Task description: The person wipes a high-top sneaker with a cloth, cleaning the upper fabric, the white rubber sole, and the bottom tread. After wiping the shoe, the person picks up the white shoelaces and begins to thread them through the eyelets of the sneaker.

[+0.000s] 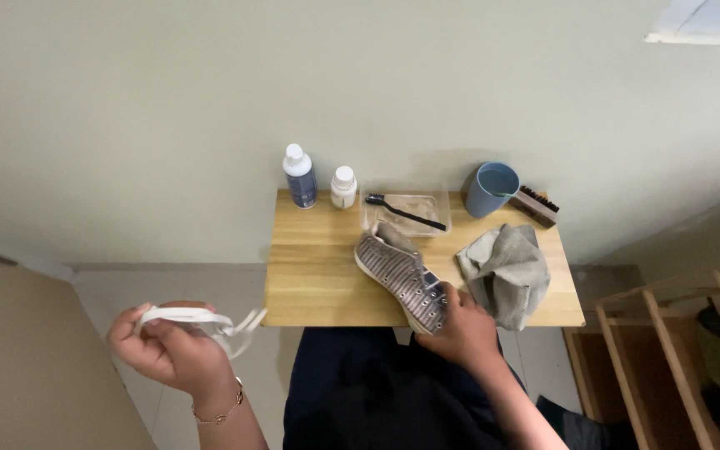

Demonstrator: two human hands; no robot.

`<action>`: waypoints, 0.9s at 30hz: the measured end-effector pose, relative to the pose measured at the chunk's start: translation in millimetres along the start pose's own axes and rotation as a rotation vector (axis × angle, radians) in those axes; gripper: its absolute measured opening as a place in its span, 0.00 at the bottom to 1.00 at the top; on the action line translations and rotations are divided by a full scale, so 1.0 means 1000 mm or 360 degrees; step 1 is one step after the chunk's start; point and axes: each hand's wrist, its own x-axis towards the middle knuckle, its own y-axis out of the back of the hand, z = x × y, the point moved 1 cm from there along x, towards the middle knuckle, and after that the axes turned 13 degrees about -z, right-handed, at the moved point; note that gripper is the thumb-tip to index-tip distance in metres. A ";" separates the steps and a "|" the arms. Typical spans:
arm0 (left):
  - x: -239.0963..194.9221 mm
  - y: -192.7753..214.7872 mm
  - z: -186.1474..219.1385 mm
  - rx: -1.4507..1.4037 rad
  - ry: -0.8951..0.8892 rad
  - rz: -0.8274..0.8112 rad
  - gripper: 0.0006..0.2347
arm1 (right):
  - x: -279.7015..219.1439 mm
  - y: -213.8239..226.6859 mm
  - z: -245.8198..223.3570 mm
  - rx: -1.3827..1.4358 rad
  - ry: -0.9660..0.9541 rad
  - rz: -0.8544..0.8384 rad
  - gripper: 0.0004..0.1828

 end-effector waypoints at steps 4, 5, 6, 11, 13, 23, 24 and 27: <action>-0.012 0.003 0.000 0.0063 0.0003 -0.0118 0.04 | 0.000 -0.016 -0.023 -0.0192 0.0085 -0.0087 0.63; -0.013 -0.003 0.006 0.0026 0.0035 -0.0220 0.03 | -0.003 -0.018 -0.032 -0.0226 0.0088 -0.0136 0.63; -0.014 -0.009 0.012 -0.0012 0.0067 -0.0322 0.07 | -0.006 -0.019 -0.041 -0.0261 0.0090 -0.0185 0.63; -0.022 -0.019 0.018 -0.0186 0.0141 -0.0536 0.06 | 0.011 -0.036 -0.062 -0.0303 0.0185 -0.0131 0.65; -0.025 -0.020 0.017 -0.0221 0.0146 -0.0591 0.06 | 0.013 -0.032 -0.066 -0.0281 0.0181 -0.0064 0.66; -0.041 -0.020 0.020 -0.0182 0.0293 -0.0614 0.08 | -0.019 -0.011 -0.041 -0.0105 0.0057 -0.0142 0.63; -0.042 -0.022 0.020 -0.0206 0.0265 -0.0641 0.08 | -0.022 -0.009 -0.039 -0.0078 0.0096 -0.0158 0.62; -0.047 -0.029 0.021 -0.0295 0.0364 -0.0691 0.07 | -0.006 -0.039 -0.042 -0.0158 0.0162 -0.0043 0.63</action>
